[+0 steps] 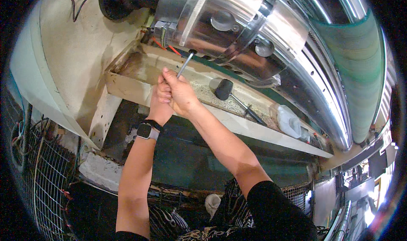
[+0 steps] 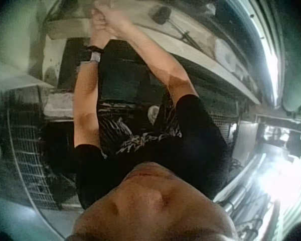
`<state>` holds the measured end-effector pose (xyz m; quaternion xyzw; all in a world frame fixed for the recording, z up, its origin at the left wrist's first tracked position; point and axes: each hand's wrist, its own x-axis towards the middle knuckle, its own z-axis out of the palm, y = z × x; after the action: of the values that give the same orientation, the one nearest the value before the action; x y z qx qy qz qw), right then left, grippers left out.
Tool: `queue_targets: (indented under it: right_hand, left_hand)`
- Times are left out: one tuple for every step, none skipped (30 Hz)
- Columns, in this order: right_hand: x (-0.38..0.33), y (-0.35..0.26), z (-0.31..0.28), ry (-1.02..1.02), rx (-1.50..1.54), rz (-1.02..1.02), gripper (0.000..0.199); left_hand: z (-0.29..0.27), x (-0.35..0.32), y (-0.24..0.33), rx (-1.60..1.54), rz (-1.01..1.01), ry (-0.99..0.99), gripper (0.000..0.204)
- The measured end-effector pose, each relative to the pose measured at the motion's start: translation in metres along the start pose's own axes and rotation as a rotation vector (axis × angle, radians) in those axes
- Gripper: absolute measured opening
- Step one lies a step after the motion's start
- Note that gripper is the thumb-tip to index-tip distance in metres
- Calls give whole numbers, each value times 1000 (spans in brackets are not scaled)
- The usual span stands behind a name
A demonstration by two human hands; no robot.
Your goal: The person uses an allen key to loosen and tighten bolts on a large metallic cylinder of an industrial machine, working on multiple points along the roller while standing on a metal grate platform.
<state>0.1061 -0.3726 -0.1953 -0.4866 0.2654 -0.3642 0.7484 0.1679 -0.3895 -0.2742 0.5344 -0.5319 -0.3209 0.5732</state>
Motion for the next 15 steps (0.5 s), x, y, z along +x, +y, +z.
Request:
queue_targets:
  right_hand:
    - [2, 2, 7, 32, -17, -19, 38]
    - [7, 9, 16, 61, -27, -32, 39]
    - [11, 14, 24, 97, -48, -47, 40]
    - [16, 25, 36, 174, -15, -73, 42]
    - [17, 38, 38, 370, -467, -153, 42]
    - [20, 54, 40, 557, -920, -228, 43]
    - [20, 66, 38, 561, -1080, -312, 42]
    - [18, 75, 35, 592, -1253, -400, 41]
    - [12, 79, 26, 458, -1130, -498, 36]
    - [5, 80, 12, 328, -1010, -580, 32]
    - [-11, 63, 5, 236, -928, -540, 30]
    - [-30, 42, -2, 155, -852, -496, 28]
    - [-55, 7, -2, 119, -810, -335, 28]
    - [-63, -10, -7, 170, -837, -348, 28]
    - [-64, -19, -10, 216, -853, -358, 30]
  left_hand:
    - [-1, 4, -20, 84, 68, 24, 25]
    - [-4, 8, -43, 176, 130, 54, 26]
    - [-2, 12, -63, 257, 194, 81, 27]
    - [0, 16, -84, 10, 163, 104, 29]
    - [6, 15, -86, -196, 129, 114, 29]
    - [11, 15, -88, -400, 100, 134, 30]
    - [10, 10, -89, -541, 62, 165, 31]
    - [16, 4, -84, -698, 26, 188, 32]
    - [18, -2, -79, -851, -10, 213, 34]
    - [8, -8, -66, -613, 110, 74, 32]
    - [-4, -13, -53, -366, 263, -31, 31]
    - [-14, -18, -35, -173, 437, -104, 30]
    - [-21, -10, -26, 759, 651, -36, 28]
    - [-29, -10, -15, 730, 703, -29, 36]
    - [-42, -11, -12, 764, 707, 25, 36]
